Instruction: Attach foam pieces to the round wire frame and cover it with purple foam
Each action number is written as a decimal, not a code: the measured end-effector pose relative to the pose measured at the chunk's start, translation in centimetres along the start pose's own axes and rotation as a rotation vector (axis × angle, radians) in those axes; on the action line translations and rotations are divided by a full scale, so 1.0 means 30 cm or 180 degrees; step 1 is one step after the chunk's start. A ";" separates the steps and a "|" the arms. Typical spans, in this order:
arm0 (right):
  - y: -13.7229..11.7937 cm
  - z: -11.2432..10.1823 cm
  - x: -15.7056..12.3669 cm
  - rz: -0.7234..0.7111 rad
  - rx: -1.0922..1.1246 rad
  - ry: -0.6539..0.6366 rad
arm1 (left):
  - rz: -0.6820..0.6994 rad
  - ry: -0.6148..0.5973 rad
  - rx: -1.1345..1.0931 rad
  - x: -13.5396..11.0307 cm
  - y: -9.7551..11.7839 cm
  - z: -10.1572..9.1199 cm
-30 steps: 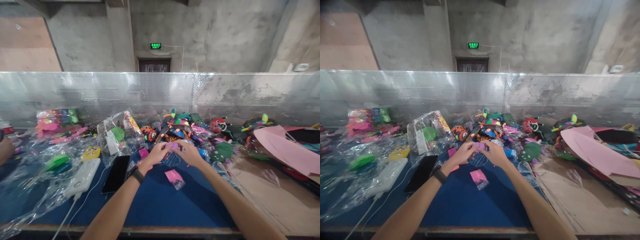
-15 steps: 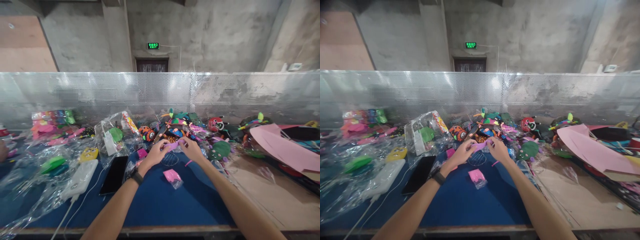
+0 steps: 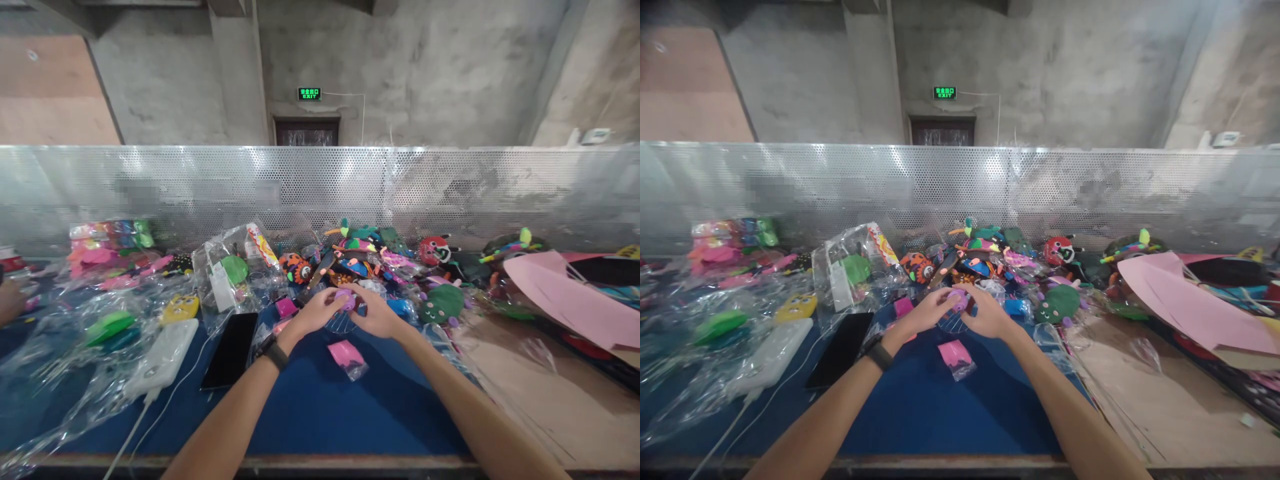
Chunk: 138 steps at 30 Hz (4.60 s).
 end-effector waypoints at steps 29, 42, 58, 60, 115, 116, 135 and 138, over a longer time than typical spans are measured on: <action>0.071 -0.034 0.039 0.0850 -0.1134 0.0671 | 0.0388 0.0266 0.0932 0.010 0.001 -0.013; -0.013 0.024 -0.002 0.0126 -0.0361 0.0179 | 0.0215 0.0601 0.0470 -0.006 -0.005 -0.015; -0.030 0.003 0.010 0.0319 -0.0483 0.0326 | -0.0054 0.0012 -0.0113 0.005 0.020 0.004; -0.019 0.000 0.011 0.0329 -0.0498 0.0336 | -0.0135 0.0030 -0.0207 0.005 0.019 0.001; 0.024 0.013 0.015 0.0218 -0.0360 0.0247 | 0.0170 0.0419 0.0422 -0.012 0.011 0.005; 0.024 0.013 0.014 0.0228 -0.0381 0.0256 | 0.0219 0.0422 0.0536 -0.011 0.009 0.004; 0.017 0.008 0.012 0.0560 -0.0635 0.0172 | 0.0321 0.0117 0.0463 -0.004 0.004 0.001; 0.011 0.007 0.011 0.0715 -0.0733 0.0169 | 0.0303 0.0157 0.0642 -0.005 0.006 -0.002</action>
Point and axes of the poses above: each hand's wrist, its own x-axis towards the middle knuckle, its own z-axis out of the palm, y = z × x, the point moved 1 cm from there along x, towards the middle knuckle, and after that the axes turned 13 degrees about z, right-handed, at the moved point
